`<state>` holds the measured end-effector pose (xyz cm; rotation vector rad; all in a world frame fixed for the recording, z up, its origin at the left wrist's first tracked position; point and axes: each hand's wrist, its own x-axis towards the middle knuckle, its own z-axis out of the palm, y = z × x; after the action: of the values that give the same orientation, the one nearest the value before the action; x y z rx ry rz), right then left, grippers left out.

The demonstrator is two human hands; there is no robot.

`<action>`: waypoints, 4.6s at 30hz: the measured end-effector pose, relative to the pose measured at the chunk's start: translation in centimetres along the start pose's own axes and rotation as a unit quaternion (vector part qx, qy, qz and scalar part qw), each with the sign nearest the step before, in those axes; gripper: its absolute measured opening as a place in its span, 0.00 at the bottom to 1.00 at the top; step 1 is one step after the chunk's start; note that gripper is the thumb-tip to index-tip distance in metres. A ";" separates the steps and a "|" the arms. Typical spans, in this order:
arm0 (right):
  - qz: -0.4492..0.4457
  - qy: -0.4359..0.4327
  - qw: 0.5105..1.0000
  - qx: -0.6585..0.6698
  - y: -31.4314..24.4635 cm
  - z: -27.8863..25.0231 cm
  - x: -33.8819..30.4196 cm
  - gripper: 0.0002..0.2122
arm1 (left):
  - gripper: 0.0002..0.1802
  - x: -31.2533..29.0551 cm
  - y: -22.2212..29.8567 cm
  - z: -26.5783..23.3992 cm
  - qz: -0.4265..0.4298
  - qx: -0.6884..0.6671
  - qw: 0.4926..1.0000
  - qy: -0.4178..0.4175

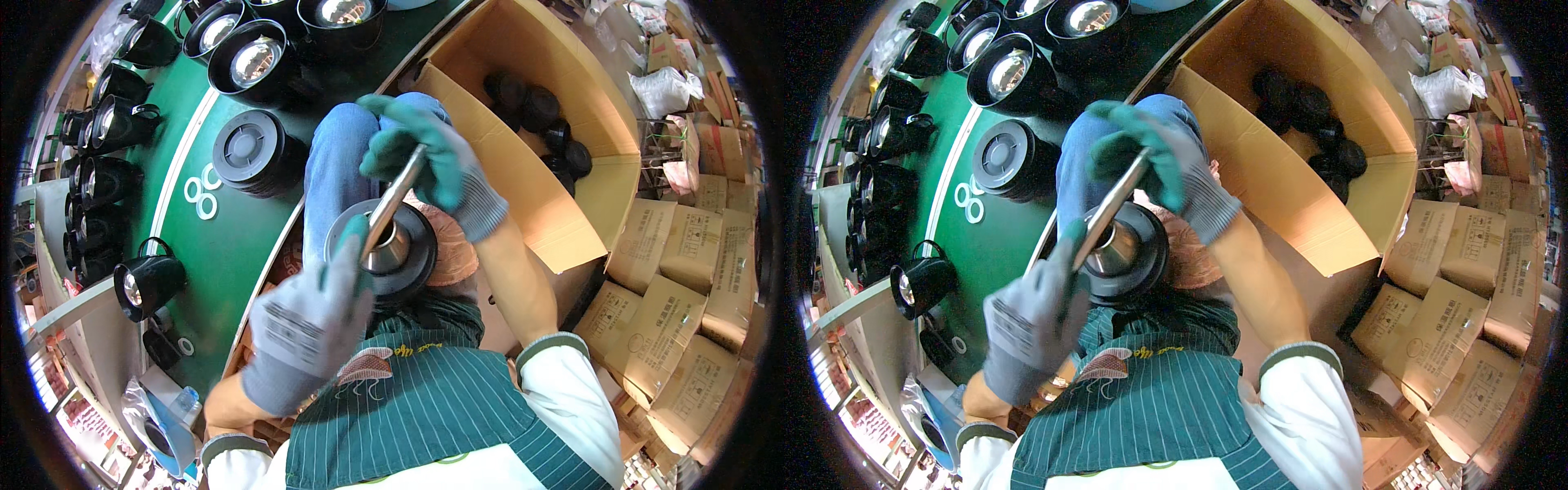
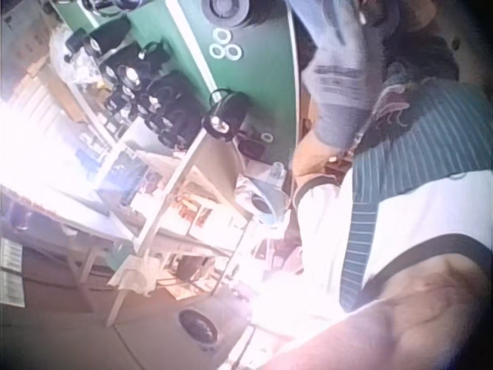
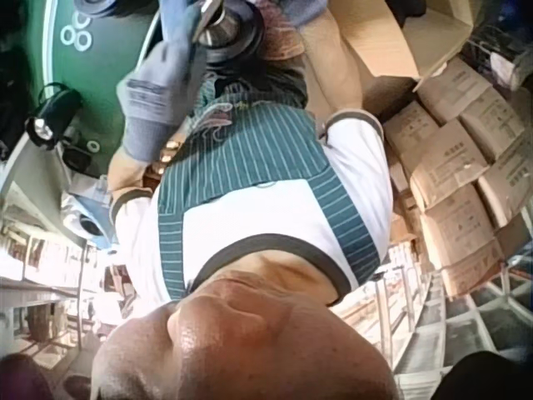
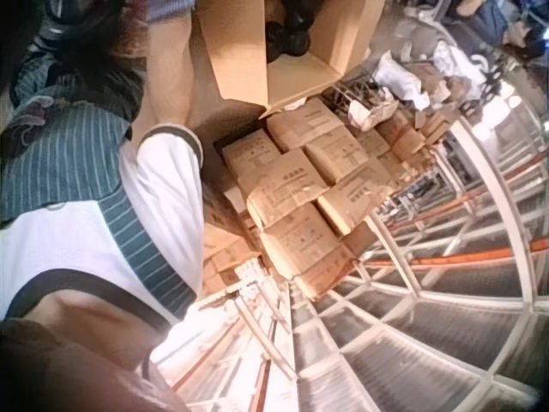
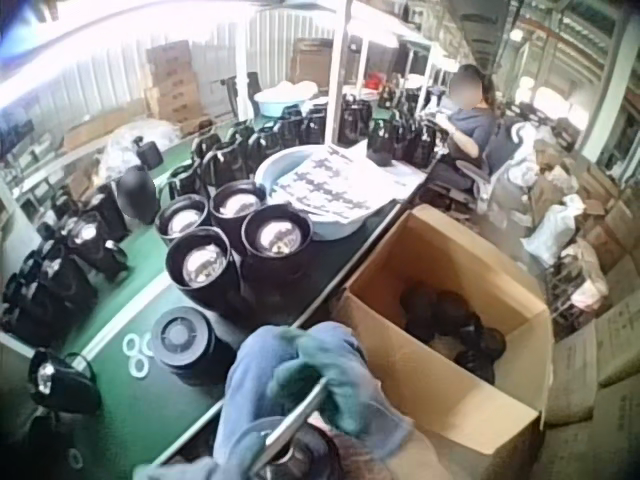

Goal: The person assembles black kettles by inserting a metal rod into the base and attaching a lid. They handle each kettle one at a time, place the finished units on a green table, and retrieve new kettles from a cardboard box.

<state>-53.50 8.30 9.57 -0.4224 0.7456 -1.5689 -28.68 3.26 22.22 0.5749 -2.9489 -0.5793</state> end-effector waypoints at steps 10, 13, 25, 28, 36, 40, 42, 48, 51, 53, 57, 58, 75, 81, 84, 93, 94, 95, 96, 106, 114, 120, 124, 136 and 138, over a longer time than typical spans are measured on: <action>-0.010 -0.101 0.988 0.118 2.6 -1.4 -1.6 0.23 | 0.17 -0.9 -1.7 4.1 -0.092 -0.177 0.978 0.069; -0.096 -0.105 0.990 0.015 2.3 -1.1 -5.2 0.20 | 0.20 0.7 -3.9 3.6 -0.088 -0.210 0.971 0.079; -0.179 -0.360 0.691 -0.601 -1.6 8.4 -8.9 0.12 | 0.33 14.0 -8.2 6.7 -0.125 -0.240 0.915 -0.300; -0.145 -0.436 0.622 -0.634 -0.5 9.7 -8.1 0.12 | 0.27 16.2 -8.3 9.3 -0.017 -0.174 0.931 -0.320; 0.020 -0.426 0.526 -0.736 1.8 16.3 -2.3 0.16 | 0.23 18.7 -5.5 13.2 0.214 -0.256 0.919 -0.209; -0.105 -0.378 0.617 -0.682 0.6 13.2 -5.0 0.19 | 0.23 18.0 -6.2 9.9 0.106 -0.343 0.914 -0.188; -0.216 -0.307 0.673 -0.637 -0.8 12.1 -6.3 0.24 | 0.23 16.8 -7.5 8.4 -0.009 -0.438 0.872 -0.218; -0.176 0.108 0.876 -0.436 -0.1 5.8 -12.7 0.47 | 0.30 3.1 -13.2 4.6 -0.374 -0.671 0.567 0.297; -0.116 0.039 0.822 -0.557 2.7 4.0 -13.9 0.58 | 0.27 -10.0 -19.1 6.0 -0.265 -0.808 0.510 0.129; -0.120 0.056 0.775 -0.618 4.6 4.8 -12.3 0.55 | 0.23 -12.3 -19.0 6.8 -0.264 -0.828 0.466 0.167; -0.120 0.034 0.782 -0.610 4.7 4.2 -12.0 0.46 | 0.16 -12.5 -24.3 12.5 -0.483 -0.482 0.644 0.345; -0.108 0.054 0.817 -0.563 4.6 4.9 -11.9 0.37 | 0.16 -12.2 -25.1 12.7 -0.509 -0.434 0.663 0.336; -0.140 0.058 0.988 -0.023 2.4 8.4 2.8 0.23 | 0.58 -7.5 -13.6 3.8 -0.037 -0.110 0.882 0.456; -0.031 -0.035 0.997 0.053 1.9 17.7 11.5 0.34 | 0.50 -2.3 -21.5 -5.8 -0.131 -0.025 0.823 0.552; -0.187 -0.079 0.968 -0.148 -0.2 16.5 7.0 0.36 | 0.31 6.0 -27.5 -12.4 -0.206 -0.007 0.829 0.520; -0.178 0.151 0.875 -0.425 -4.1 7.4 4.2 0.31 | 0.34 23.3 -46.3 -8.7 -0.245 0.169 0.928 0.224; -0.162 0.173 0.868 -0.436 -4.4 6.9 4.3 0.31 | 0.30 24.3 -47.0 -9.7 -0.234 0.233 0.922 0.201; -0.151 0.203 0.855 -0.452 -5.0 7.2 4.3 0.31 | 0.26 27.0 -47.9 -10.9 -0.203 0.190 0.928 0.249; -0.146 0.229 0.843 -0.465 -5.4 7.5 4.4 0.31 | 0.25 30.0 -48.9 -11.8 -0.198 0.167 0.907 0.331; -0.077 0.269 0.830 -0.482 -6.4 5.4 5.8 0.29 | 0.26 36.2 -56.3 -15.6 -0.374 0.313 0.864 0.123; -0.234 0.109 0.837 -0.482 -6.5 7.6 7.6 0.25 | 0.17 20.1 -42.1 -27.3 -0.078 0.377 0.868 0.314; -0.451 -0.144 0.660 -0.583 -8.3 15.3 14.9 0.36 | 0.18 6.4 -24.4 -29.5 0.025 0.320 0.934 0.160; -0.443 -0.281 0.556 -0.645 -7.0 20.6 14.9 0.36 | 0.20 -0.4 -18.1 -25.2 0.099 0.180 0.978 0.042; -0.195 -0.131 0.859 -0.455 4.1 14.7 0.8 0.22 | 0.44 -16.7 -15.9 2.8 -0.168 -0.170 0.951 0.197; -0.174 -0.110 0.877 -0.435 4.8 15.3 0.2 0.22 | 0.47 -17.5 -15.8 7.8 -0.237 -0.314 0.876 0.279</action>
<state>-39.88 4.84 17.36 -1.4401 1.2266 -1.3934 -8.17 -0.94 8.86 1.1372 -1.9157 -1.1190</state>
